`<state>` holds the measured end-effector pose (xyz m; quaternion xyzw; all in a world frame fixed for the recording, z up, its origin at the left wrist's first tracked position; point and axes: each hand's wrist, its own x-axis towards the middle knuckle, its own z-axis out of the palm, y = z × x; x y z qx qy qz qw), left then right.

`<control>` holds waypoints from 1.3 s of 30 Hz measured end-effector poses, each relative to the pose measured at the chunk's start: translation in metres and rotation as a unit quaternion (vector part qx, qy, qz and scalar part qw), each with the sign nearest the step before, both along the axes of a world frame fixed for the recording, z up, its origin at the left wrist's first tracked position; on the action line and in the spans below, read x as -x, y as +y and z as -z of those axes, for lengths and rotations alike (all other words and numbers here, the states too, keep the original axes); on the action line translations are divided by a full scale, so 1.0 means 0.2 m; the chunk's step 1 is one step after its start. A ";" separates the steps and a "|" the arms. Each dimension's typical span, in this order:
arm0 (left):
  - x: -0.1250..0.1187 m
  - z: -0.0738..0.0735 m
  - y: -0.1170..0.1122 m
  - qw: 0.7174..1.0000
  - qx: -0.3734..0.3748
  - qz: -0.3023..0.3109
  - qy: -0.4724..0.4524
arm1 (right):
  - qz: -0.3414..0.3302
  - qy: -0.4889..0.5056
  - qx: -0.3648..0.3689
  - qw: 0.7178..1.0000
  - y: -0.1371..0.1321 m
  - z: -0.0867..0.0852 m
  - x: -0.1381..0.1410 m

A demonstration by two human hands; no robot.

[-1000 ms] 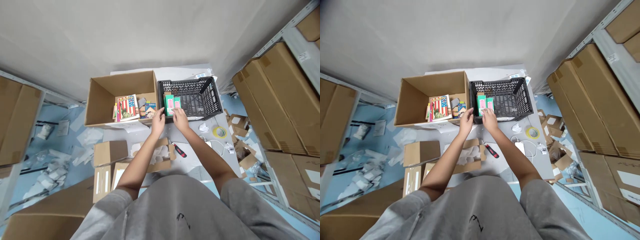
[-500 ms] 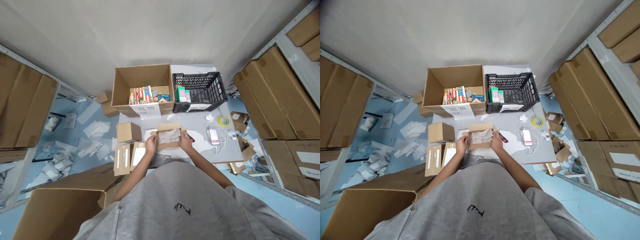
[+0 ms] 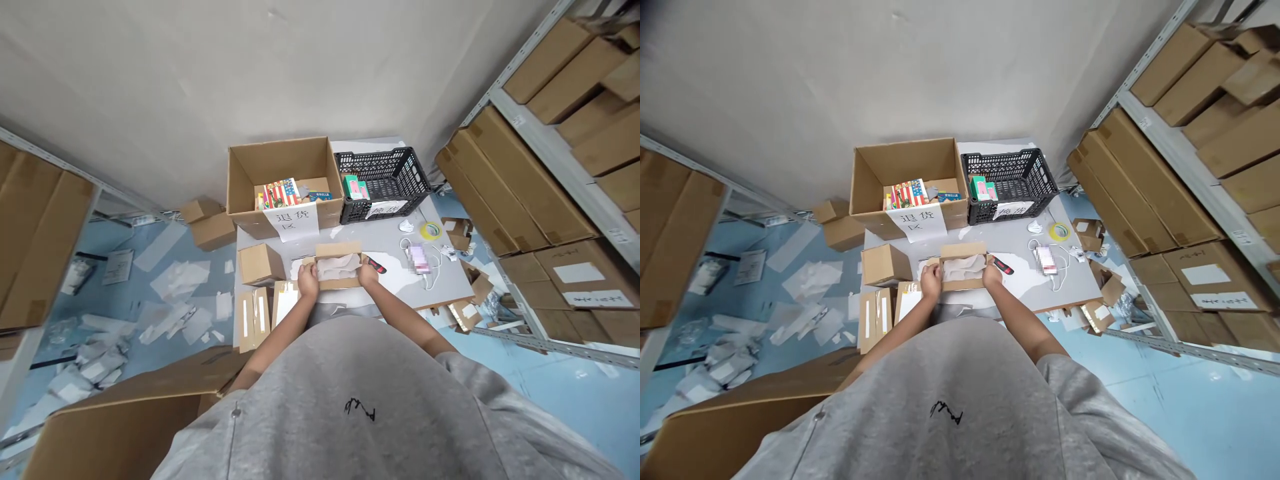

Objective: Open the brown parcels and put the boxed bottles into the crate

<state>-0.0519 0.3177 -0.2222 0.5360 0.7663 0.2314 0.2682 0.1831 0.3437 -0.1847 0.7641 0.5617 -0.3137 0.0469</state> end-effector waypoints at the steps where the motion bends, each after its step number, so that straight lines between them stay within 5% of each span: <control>1: -0.01 0.00 0.00 1.000 -0.005 0.008 0.021 | 0.012 0.000 0.005 1.000 0.00 0.00 0.01; 9: -0.07 -0.07 -0.04 0.995 0.034 0.046 0.085 | 0.050 0.044 -0.059 0.996 -0.02 -0.02 -0.06; 15: -0.33 -0.20 0.11 0.993 0.052 0.108 0.020 | 0.146 0.061 -0.111 0.981 -0.07 -0.12 -0.33; 19: -0.67 -0.29 0.29 0.981 0.050 0.182 -0.036 | 0.225 0.065 -0.139 0.962 -0.13 -0.18 -0.64; 22: -1.06 -0.39 0.48 0.965 0.024 0.251 -0.078 | 0.295 0.059 -0.177 0.937 -0.13 -0.29 -0.97; 26: -1.63 -0.61 0.76 0.910 -0.109 0.354 -0.187 | 0.352 0.005 -0.359 0.865 -0.06 -0.52 -1.47; 29: -1.86 -0.76 0.89 0.885 -0.170 0.371 -0.227 | 0.372 -0.067 -0.433 0.818 -0.02 -0.65 -1.67; 31: -1.86 -0.81 0.90 0.886 -0.198 0.340 -0.245 | 0.349 -0.079 -0.447 0.820 -0.02 -0.66 -1.66; 33: -1.76 -0.79 0.85 0.896 -0.204 0.306 -0.249 | 0.291 -0.045 -0.438 0.850 -0.02 -0.62 -1.55; 39: -1.16 -0.56 0.49 0.959 -0.123 0.157 -0.204 | 0.095 0.147 -0.347 0.922 0.05 -0.36 -1.00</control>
